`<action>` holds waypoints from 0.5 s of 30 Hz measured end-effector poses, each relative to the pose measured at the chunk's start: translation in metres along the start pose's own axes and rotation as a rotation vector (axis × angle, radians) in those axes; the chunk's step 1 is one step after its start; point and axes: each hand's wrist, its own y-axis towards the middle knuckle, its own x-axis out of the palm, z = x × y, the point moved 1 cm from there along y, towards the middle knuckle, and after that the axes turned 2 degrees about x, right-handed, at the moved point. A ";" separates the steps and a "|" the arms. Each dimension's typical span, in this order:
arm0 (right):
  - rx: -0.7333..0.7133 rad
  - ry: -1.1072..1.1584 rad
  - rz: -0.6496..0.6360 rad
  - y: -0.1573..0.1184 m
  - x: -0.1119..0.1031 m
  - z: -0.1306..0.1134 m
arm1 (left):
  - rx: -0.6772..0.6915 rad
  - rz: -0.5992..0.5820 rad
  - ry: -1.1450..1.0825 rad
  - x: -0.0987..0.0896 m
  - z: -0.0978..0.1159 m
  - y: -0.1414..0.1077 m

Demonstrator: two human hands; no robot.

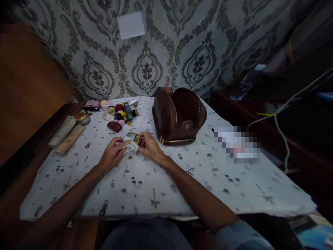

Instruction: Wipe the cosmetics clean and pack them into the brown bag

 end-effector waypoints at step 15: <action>0.207 0.481 -0.025 0.001 0.010 0.002 | -0.048 0.096 -0.093 -0.001 -0.002 0.003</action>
